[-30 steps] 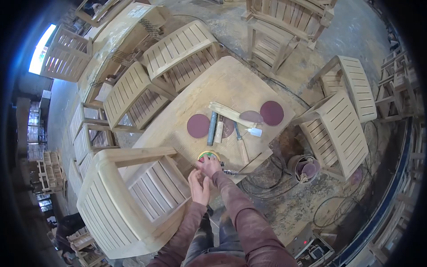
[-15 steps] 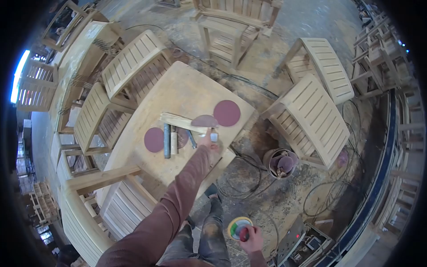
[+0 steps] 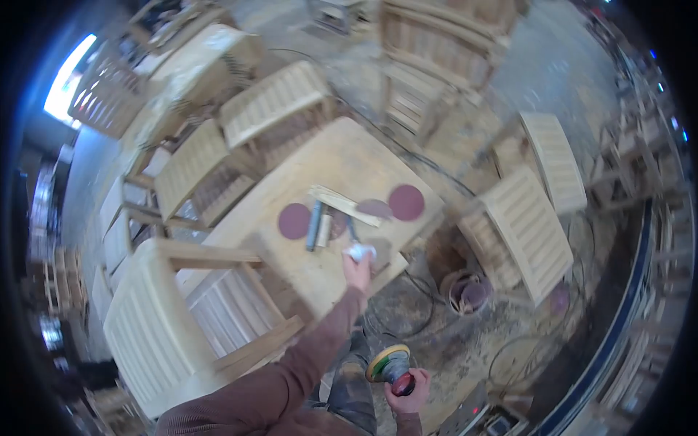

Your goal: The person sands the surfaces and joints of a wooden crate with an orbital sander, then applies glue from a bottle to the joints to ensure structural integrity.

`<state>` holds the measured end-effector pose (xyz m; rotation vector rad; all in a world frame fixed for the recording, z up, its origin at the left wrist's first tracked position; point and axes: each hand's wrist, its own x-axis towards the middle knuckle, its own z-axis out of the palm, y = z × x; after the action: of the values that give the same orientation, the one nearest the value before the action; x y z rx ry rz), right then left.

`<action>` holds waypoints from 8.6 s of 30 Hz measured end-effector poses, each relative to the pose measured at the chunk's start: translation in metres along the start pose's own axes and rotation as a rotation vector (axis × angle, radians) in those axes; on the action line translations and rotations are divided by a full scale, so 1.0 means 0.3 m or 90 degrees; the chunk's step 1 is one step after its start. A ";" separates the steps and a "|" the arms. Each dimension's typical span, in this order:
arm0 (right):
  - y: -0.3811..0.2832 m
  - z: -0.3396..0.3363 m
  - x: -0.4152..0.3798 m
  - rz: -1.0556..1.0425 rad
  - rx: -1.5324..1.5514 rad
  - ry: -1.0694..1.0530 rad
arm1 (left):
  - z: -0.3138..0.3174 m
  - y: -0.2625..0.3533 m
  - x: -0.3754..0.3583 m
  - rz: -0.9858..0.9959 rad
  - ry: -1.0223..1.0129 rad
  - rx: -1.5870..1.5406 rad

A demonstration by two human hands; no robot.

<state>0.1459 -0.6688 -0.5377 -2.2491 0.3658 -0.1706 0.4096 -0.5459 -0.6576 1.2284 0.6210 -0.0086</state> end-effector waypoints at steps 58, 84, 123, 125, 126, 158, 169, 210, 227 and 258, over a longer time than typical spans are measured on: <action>-2.101 1.296 -0.269 -0.585 -0.345 -0.265 | -2.199 0.949 -1.131 0.194 0.950 0.364; -1.966 1.039 0.177 -0.400 -0.408 -0.117 | -2.196 0.949 -1.124 0.200 0.960 0.340; -2.359 1.473 -0.815 -0.795 -0.419 -0.461 | -2.219 0.949 -1.149 0.261 0.990 0.215; -2.358 1.456 -0.782 -0.800 -0.447 -0.467 | -2.223 0.944 -1.147 0.215 0.994 0.229; -2.353 1.455 -0.759 -0.783 -0.455 -0.464 | -2.219 0.948 -1.148 0.220 0.995 0.228; -2.008 1.043 0.074 -0.459 -0.409 -0.188 | -2.215 0.945 -1.149 0.212 0.999 0.282; -2.132 1.264 -0.189 -0.622 -0.450 -0.225 | -2.235 0.929 -1.145 0.225 0.988 0.251; -2.198 1.285 -0.533 -0.811 -0.398 -0.294 | -2.239 0.940 -1.142 0.238 1.037 0.246; -1.967 1.014 0.063 -0.482 -0.386 -0.225 | -2.336 0.805 -1.166 0.291 0.840 0.036; -2.154 1.280 -0.568 -0.683 -0.269 -0.366 | -2.241 0.810 -1.218 0.325 0.833 -0.005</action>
<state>0.2097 0.0590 -0.2924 -2.5390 -1.2248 0.0185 -0.1100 0.0147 -0.4119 1.2518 1.3793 1.3041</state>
